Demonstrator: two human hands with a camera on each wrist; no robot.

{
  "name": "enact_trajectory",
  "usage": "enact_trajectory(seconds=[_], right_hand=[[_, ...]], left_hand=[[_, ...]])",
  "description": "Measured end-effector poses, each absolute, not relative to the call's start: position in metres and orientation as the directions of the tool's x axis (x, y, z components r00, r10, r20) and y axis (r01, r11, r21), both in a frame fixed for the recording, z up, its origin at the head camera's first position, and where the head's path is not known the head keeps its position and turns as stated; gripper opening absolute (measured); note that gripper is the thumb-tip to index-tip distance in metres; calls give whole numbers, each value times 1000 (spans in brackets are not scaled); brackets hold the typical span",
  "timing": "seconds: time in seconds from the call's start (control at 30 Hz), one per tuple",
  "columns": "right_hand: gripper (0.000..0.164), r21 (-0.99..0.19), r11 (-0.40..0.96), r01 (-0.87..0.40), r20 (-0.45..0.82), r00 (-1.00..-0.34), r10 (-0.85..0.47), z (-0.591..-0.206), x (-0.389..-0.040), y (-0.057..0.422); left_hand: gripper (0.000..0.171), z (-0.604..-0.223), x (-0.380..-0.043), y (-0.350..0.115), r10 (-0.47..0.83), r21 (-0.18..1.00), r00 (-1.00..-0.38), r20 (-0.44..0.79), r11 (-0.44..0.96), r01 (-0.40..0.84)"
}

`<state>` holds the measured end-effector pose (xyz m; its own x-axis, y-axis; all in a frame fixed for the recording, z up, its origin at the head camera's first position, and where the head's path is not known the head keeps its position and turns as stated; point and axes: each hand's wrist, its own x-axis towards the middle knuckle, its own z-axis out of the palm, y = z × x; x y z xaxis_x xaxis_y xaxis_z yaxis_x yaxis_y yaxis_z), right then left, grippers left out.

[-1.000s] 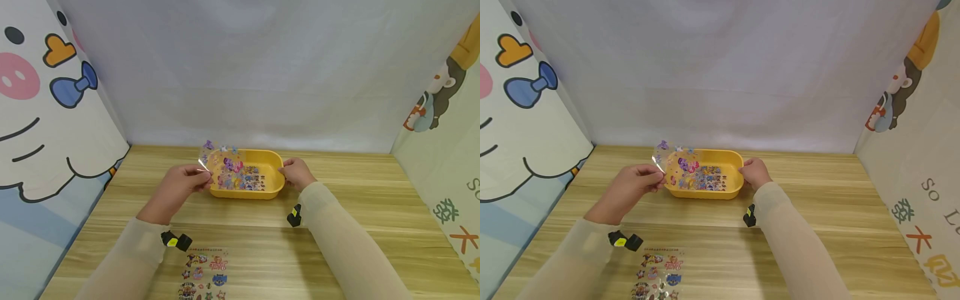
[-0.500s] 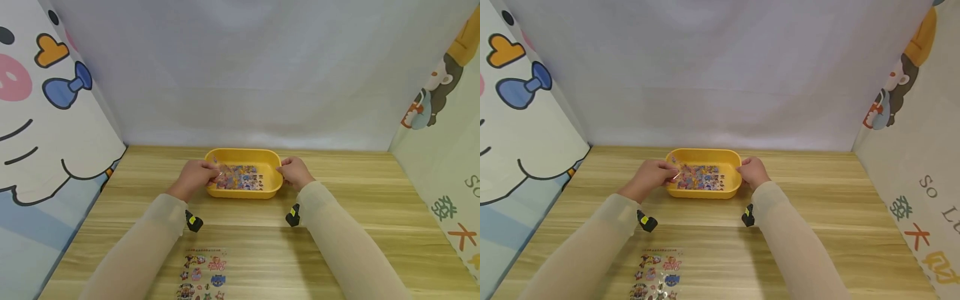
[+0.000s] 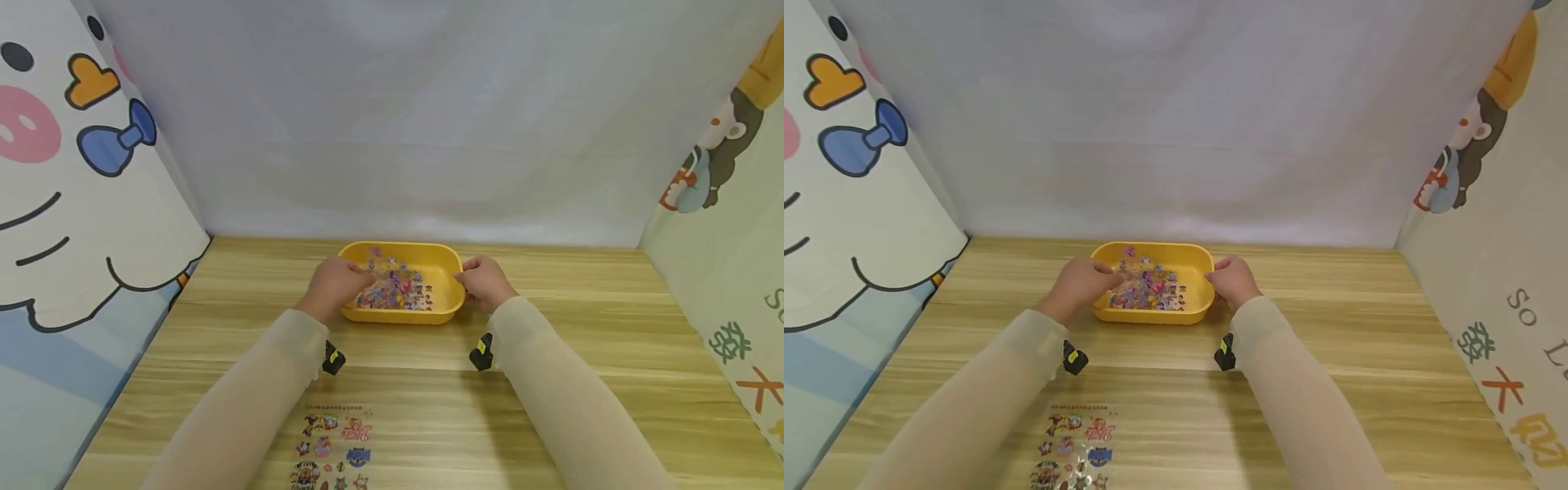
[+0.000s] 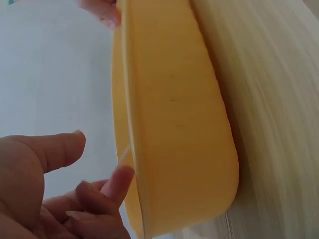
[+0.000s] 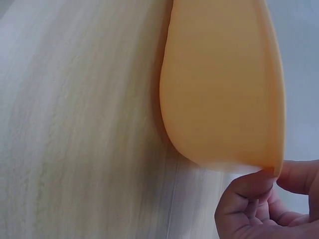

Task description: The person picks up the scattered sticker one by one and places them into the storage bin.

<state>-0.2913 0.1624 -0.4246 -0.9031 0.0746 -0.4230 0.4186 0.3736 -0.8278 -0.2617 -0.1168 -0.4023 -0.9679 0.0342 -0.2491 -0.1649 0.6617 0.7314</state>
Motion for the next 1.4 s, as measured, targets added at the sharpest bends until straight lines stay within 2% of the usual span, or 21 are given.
enact_trajectory(seconds=[0.07, 0.23, 0.37, 0.73, 0.9, 1.2, 1.4], right_hand=[[24, -829, 374, 415, -420, -905, 72, -424, -291, 163], [26, -832, 376, 407, -413, -908, 68, -423, -291, 164], [27, -823, 380, 422, -427, -901, 77, -422, -292, 164], [25, -824, 384, 417, -421, -904, 79, -422, -291, 166], [26, -830, 370, 417, -419, -905, 78, -422, -291, 166], [26, -834, 370, 410, -416, -907, 68, -424, -292, 163], [24, -832, 370, 414, -417, -906, 77, -425, -291, 162]], left_hand=[[45, -402, -261, -118, 26, 684, -972, -233, 715, -145], [31, -401, -251, -127, 37, 639, -988, -148, 766, -67], [45, -402, -240, -132, 69, 601, -991, -117, 799, -16], [38, -404, -195, -146, 165, 502, -983, -76, 858, 105], [41, -411, -173, -161, 199, 477, -978, -65, 867, 145], [77, -425, -138, -186, 280, 410, -960, -3, 876, 254], [83, -436, -116, -190, 324, 333, -946, 6, 891, 307]])
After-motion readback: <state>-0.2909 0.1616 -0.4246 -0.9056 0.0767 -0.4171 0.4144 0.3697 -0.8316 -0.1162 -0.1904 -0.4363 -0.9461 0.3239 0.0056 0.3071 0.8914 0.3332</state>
